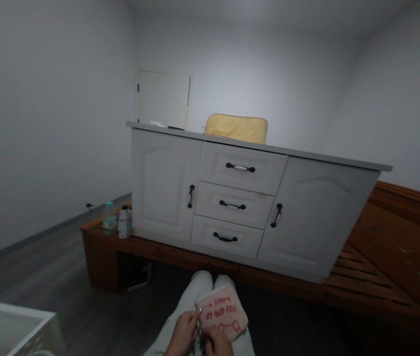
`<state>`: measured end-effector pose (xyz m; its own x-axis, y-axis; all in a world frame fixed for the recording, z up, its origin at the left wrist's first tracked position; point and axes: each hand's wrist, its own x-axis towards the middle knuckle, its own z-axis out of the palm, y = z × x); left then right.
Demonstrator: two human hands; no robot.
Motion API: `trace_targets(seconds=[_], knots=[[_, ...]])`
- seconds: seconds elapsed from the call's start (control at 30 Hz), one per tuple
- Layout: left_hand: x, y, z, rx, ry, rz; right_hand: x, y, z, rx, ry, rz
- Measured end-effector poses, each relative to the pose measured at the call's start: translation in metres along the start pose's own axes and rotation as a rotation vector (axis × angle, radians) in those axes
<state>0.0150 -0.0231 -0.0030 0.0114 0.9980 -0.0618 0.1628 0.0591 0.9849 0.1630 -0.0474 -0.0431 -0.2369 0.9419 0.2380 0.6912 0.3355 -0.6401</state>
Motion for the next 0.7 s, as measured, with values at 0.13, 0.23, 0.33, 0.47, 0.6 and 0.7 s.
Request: trace_targets(seconds=[0.13, 0.23, 0.33, 0.47, 0.6, 0.7], knots=[[0.0, 0.001, 0.0, -0.002, 0.018, 0.0, 0.0, -0.004, -0.003, -0.043, -0.015, 0.0], [-0.001, 0.002, -0.001, 0.005, 0.024, 0.019, 0.0, -0.012, -0.01, -0.226, 0.052, 0.094], [-0.002, 0.003, -0.002, 0.008, 0.002, 0.026, 0.0, -0.018, -0.015, -0.377, 0.084, 0.198], [-0.004, 0.006, -0.001, 0.013, 0.0, 0.017, 0.002, -0.016, -0.014, -0.401, 0.04, 0.216], [-0.004, 0.012, -0.001, 0.018, 0.0, 0.027, 0.013, -0.015, -0.026, -0.296, 0.091, 0.256], [-0.006, 0.018, -0.001, 0.024, 0.025, 0.017, 0.025, -0.025, -0.051, -0.086, 0.11, 0.307]])
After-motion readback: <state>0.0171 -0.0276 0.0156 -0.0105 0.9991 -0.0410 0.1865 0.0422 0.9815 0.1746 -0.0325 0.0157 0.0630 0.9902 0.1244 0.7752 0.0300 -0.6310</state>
